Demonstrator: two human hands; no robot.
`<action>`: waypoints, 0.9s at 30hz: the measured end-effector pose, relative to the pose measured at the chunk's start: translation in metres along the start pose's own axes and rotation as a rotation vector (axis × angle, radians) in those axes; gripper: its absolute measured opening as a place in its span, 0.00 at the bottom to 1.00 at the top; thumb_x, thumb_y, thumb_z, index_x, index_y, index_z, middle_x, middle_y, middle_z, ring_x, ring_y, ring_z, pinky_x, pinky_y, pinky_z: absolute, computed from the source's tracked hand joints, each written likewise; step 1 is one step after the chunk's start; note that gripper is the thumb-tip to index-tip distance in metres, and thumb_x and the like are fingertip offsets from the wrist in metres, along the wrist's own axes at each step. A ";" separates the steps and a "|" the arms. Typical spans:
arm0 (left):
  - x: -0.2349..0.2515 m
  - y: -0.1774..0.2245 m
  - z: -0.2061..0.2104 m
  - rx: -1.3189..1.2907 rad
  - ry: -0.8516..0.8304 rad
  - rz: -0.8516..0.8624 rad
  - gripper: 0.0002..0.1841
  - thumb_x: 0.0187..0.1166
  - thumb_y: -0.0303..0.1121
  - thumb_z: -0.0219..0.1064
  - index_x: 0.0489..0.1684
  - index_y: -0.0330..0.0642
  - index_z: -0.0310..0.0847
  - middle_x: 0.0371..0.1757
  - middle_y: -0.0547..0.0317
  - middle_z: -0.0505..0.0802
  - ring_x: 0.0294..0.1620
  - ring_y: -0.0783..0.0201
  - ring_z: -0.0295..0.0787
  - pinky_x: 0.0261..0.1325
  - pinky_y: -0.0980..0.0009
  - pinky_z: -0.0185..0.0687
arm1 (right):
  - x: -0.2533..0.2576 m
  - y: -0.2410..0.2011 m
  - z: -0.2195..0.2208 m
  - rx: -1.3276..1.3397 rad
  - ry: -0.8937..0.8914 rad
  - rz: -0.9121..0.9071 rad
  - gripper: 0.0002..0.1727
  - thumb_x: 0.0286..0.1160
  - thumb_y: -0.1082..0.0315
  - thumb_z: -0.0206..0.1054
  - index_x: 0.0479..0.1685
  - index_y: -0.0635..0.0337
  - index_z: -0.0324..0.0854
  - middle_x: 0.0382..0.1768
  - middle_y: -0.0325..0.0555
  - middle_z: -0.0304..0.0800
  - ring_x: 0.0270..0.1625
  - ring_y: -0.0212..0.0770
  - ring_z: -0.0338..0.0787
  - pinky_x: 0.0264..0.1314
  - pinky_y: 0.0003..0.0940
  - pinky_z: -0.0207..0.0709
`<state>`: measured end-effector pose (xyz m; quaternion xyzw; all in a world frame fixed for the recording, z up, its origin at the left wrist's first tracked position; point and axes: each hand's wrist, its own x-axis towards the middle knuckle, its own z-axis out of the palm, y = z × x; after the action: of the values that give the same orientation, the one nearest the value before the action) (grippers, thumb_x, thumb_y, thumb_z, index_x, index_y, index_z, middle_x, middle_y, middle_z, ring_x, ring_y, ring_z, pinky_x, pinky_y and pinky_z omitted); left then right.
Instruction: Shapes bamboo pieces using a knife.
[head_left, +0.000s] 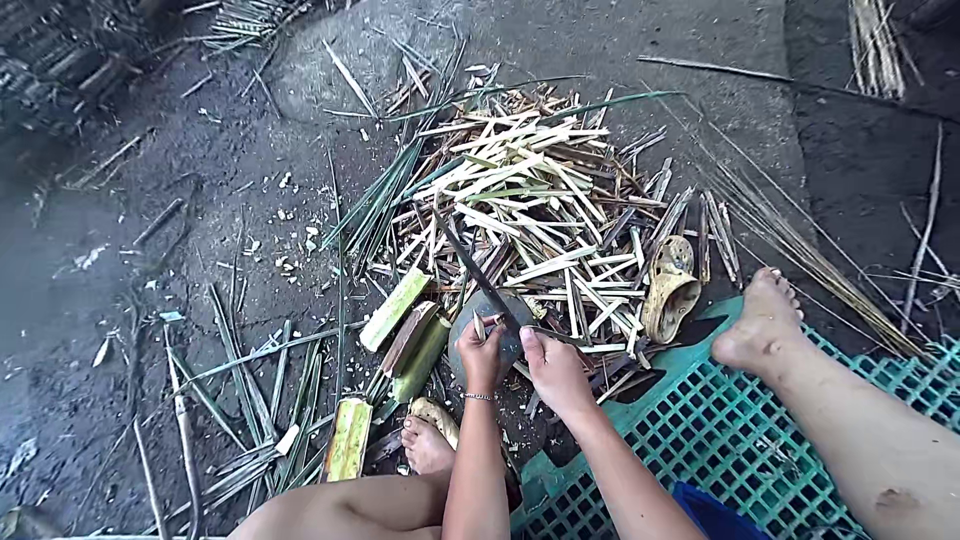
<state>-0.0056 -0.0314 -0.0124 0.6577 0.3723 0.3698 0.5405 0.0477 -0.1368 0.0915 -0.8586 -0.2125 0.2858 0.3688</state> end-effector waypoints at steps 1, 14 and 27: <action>-0.001 0.001 -0.002 0.011 0.005 0.017 0.05 0.64 0.21 0.75 0.35 0.32 0.91 0.32 0.63 0.95 0.25 0.84 0.78 0.35 0.83 0.75 | -0.002 -0.001 0.000 -0.019 0.006 -0.005 0.31 0.94 0.47 0.46 0.31 0.62 0.84 0.21 0.43 0.77 0.28 0.42 0.81 0.36 0.47 0.75; 0.012 0.006 -0.032 -0.265 0.142 -0.273 0.27 0.69 0.18 0.71 0.72 0.27 0.74 0.65 0.45 0.88 0.33 0.73 0.80 0.32 0.76 0.74 | 0.009 0.005 -0.017 -0.002 -0.025 0.091 0.33 0.95 0.47 0.43 0.36 0.64 0.84 0.25 0.48 0.80 0.32 0.46 0.83 0.41 0.50 0.76; 0.024 0.020 -0.038 -0.416 0.389 -0.219 0.24 0.73 0.14 0.65 0.71 0.28 0.71 0.53 0.51 0.86 0.25 0.77 0.74 0.21 0.83 0.67 | 0.000 0.028 0.009 0.065 0.119 0.073 0.31 0.93 0.49 0.47 0.32 0.66 0.84 0.20 0.47 0.77 0.27 0.45 0.81 0.35 0.49 0.76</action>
<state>-0.0270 0.0042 0.0147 0.4058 0.4538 0.4966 0.6187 0.0468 -0.1502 0.0650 -0.8688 -0.1492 0.2543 0.3977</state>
